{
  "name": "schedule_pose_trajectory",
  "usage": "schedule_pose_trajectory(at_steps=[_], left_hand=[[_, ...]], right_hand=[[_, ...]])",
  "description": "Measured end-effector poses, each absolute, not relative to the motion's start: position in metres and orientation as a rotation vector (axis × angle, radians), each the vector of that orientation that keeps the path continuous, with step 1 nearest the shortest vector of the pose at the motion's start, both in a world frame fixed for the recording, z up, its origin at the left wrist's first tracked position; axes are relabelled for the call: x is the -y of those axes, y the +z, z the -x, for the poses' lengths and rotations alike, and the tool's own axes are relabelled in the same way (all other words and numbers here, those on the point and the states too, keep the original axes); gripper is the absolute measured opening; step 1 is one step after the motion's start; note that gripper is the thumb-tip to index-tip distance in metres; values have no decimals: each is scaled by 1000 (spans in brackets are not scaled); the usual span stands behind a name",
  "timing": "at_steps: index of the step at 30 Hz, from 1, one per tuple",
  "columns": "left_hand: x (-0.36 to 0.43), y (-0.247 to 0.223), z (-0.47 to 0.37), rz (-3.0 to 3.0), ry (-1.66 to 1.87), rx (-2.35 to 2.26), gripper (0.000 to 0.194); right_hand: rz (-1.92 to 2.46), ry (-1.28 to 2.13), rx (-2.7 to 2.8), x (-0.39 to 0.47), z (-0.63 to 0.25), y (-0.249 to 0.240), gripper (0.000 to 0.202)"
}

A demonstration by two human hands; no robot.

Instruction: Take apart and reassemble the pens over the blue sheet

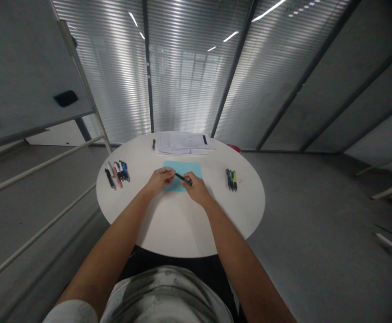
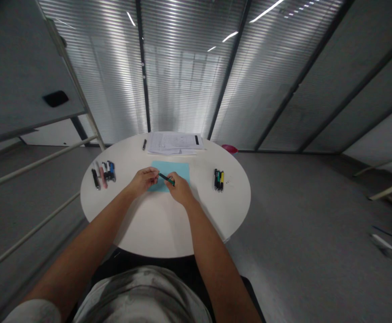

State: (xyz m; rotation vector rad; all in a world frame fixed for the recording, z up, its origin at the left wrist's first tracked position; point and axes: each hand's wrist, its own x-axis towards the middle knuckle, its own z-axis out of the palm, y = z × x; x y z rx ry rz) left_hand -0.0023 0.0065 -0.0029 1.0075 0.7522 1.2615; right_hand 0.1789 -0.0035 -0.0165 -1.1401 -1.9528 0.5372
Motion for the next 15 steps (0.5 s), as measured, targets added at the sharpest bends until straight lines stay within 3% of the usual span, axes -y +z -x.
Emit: schedule_pose_trajectory(at_steps=[8, 15], left_hand=[[-7, -5, 3, -1025, 1250, -775, 35], [-9, -8, 4, -1064, 1255, -792, 26]], right_hand=[[1132, 587, 1921, 5, -177, -15, 18], [1113, 586, 1924, 5, -178, -15, 18]])
